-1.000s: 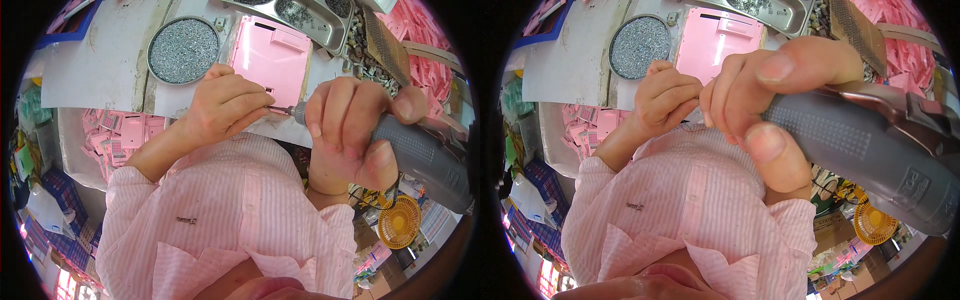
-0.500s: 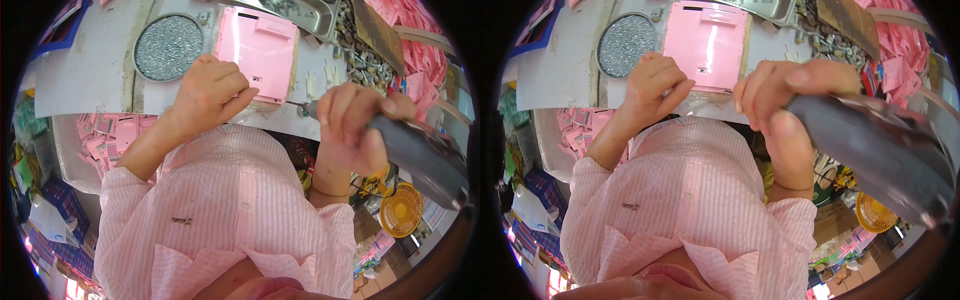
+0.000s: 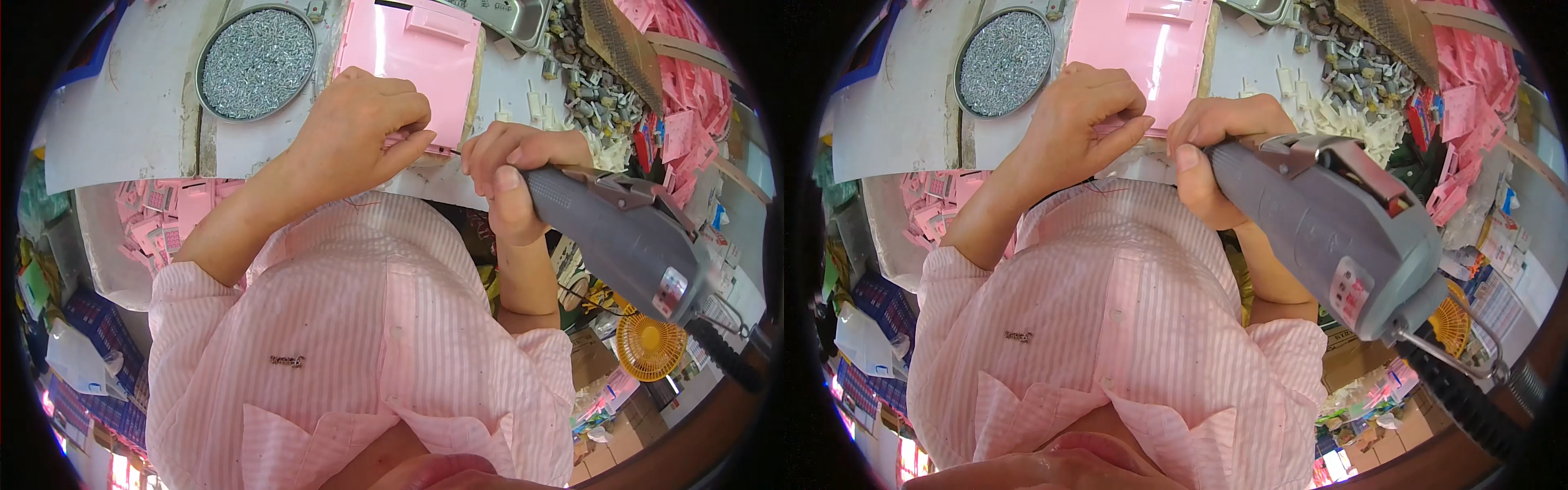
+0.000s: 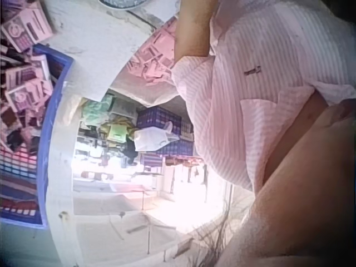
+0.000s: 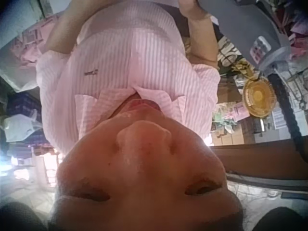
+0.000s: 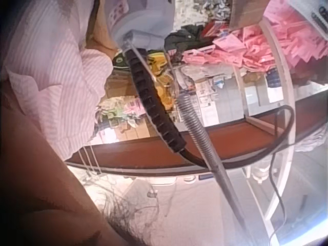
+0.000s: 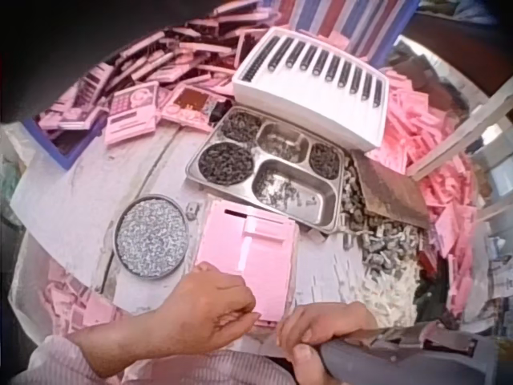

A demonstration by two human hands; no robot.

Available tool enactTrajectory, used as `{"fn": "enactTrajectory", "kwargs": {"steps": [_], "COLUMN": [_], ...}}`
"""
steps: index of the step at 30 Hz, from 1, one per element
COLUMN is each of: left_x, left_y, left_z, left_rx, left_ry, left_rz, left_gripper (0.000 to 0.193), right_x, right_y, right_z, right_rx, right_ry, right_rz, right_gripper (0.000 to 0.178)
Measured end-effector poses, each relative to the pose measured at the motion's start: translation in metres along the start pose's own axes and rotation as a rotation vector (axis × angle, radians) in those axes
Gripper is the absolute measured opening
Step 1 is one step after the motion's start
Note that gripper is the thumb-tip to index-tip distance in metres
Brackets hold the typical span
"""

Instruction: The recorder is assembling and soldering components into a pink electronic housing at a factory workbench.

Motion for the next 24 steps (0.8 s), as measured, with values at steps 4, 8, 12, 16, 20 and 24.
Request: {"fn": "enactTrajectory", "kwargs": {"steps": [4,8,12,16,20,24], "left_x": [0.002,0.008,0.009,0.013,0.017,0.002], "left_y": [-0.003,-0.015,-0.016,-0.017,-0.013,-0.013], "left_z": [-0.007,-0.007,-0.007,-0.004,-0.008,0.001], "left_rx": [0.057,0.104,0.105,0.111,0.12,0.105], "left_ry": [-0.025,-0.064,-0.061,-0.095,-0.154,-0.213], "left_rz": [0.001,-0.031,-0.063,-0.078,0.018,0.136], "left_gripper": [0.01,0.017,0.017,0.015,0.015,0.011], "right_x": [-0.001,0.003,0.002,0.0,0.005,-0.003], "right_y": [0.005,0.038,0.04,0.043,0.038,0.037], "right_z": [0.005,0.022,0.019,0.022,0.023,0.032], "right_rx": [0.017,-0.054,-0.03,-0.036,-0.01,-0.057], "right_ry": [0.01,0.005,0.042,0.054,0.035,-0.013], "right_rz": [0.053,0.257,0.293,0.279,0.268,0.213], "right_gripper": [0.028,0.036,0.036,0.033,0.033,0.033]}}
Point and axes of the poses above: each hand's wrist, its own z-axis towards the middle knuckle, its own x-axis out of the palm, y = z × x, the point moved 2 cm from there along z, towards the middle knuckle, and after that the axes turned 8 degrees about z, right-handed, at the moved point
